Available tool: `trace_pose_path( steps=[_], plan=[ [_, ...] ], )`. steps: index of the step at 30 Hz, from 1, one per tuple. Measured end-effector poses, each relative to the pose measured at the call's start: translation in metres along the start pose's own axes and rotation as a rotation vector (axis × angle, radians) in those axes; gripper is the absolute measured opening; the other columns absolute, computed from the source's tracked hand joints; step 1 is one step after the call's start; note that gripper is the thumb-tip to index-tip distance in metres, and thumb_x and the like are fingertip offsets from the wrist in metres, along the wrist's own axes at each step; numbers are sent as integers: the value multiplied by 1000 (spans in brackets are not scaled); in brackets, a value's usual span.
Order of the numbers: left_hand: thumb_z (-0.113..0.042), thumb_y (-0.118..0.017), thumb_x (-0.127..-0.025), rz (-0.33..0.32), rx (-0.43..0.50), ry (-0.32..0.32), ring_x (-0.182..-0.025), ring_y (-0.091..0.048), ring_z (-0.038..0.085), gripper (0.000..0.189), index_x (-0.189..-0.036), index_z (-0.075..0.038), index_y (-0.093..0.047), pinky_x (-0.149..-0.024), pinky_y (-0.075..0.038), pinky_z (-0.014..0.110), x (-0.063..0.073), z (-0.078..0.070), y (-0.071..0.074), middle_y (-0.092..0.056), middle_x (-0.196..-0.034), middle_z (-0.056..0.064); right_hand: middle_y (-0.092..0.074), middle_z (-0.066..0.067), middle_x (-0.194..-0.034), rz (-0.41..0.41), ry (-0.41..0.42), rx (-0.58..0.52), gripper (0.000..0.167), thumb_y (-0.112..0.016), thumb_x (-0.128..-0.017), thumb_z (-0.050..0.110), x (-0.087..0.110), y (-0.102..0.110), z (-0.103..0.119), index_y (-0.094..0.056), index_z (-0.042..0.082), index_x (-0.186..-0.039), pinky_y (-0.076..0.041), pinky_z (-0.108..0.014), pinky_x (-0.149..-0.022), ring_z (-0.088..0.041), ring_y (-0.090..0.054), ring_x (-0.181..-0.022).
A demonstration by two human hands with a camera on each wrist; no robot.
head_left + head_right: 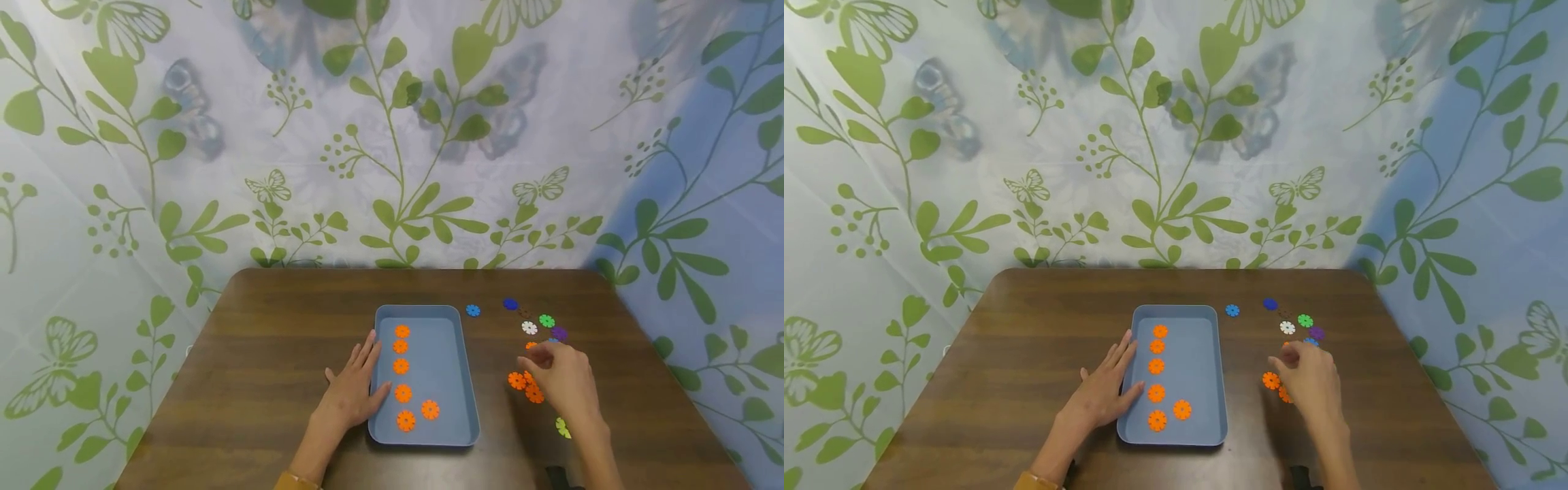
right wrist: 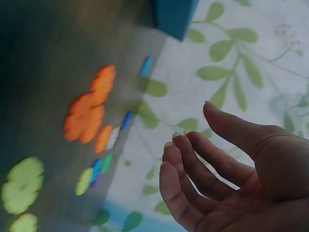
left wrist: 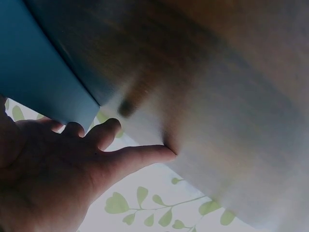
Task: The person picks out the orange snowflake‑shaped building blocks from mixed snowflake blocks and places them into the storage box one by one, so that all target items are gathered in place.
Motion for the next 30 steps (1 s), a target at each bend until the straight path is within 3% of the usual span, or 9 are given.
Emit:
trace_pose_path(
  steps=[7, 11, 25, 30],
  plan=[
    [-41, -69, -103, -13, 0, 5, -161, -31, 40, 81, -169, -10, -35, -102, -20, 96, -1, -3, 6, -19, -181, 5, -77, -21, -102, 214, -172, 49, 37, -88, -92, 21, -4, 0, -34, -76, -8, -111, -57, -62, -87, -39, -70, -95],
    [-41, -69, -104, -7, 0, 8, -161, -30, 40, 80, -170, -10, -35, -102, -21, 96, -2, -3, 5, -18, -181, 5, -75, -26, -107, 284, -255, 52, 46, -92, -88, 24, -6, -6, -47, -74, -10, -114, -55, -66, -90, -43, -68, -100],
    [-40, -68, -104, -3, 5, 4, -161, -30, 40, 80, -170, -11, -34, -102, -21, 96, 0, -2, 1, -18, -181, 5, -70, -16, -90, 276, -306, 38, 39, -94, -84, 16, -8, -23, -56, -73, -9, -105, -56, -51, -74, -32, -63, -83],
    [-41, -68, -104, 0, 11, 4, -162, -30, 40, 80, -170, -11, -34, -102, -20, 96, 0, -1, -1, -18, -181, 5, -70, -10, -84, 310, -304, 30, 28, -91, -87, 11, -7, -23, -55, -74, -6, -99, -57, -50, -72, -28, -62, -79]
  ],
)
Point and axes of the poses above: each hand's wrist, its own x-axis away from the middle knuckle, its own y-axis out of the back of the hand, z = x × y, the point moved 1 cm from there along -x, towards the middle knuckle
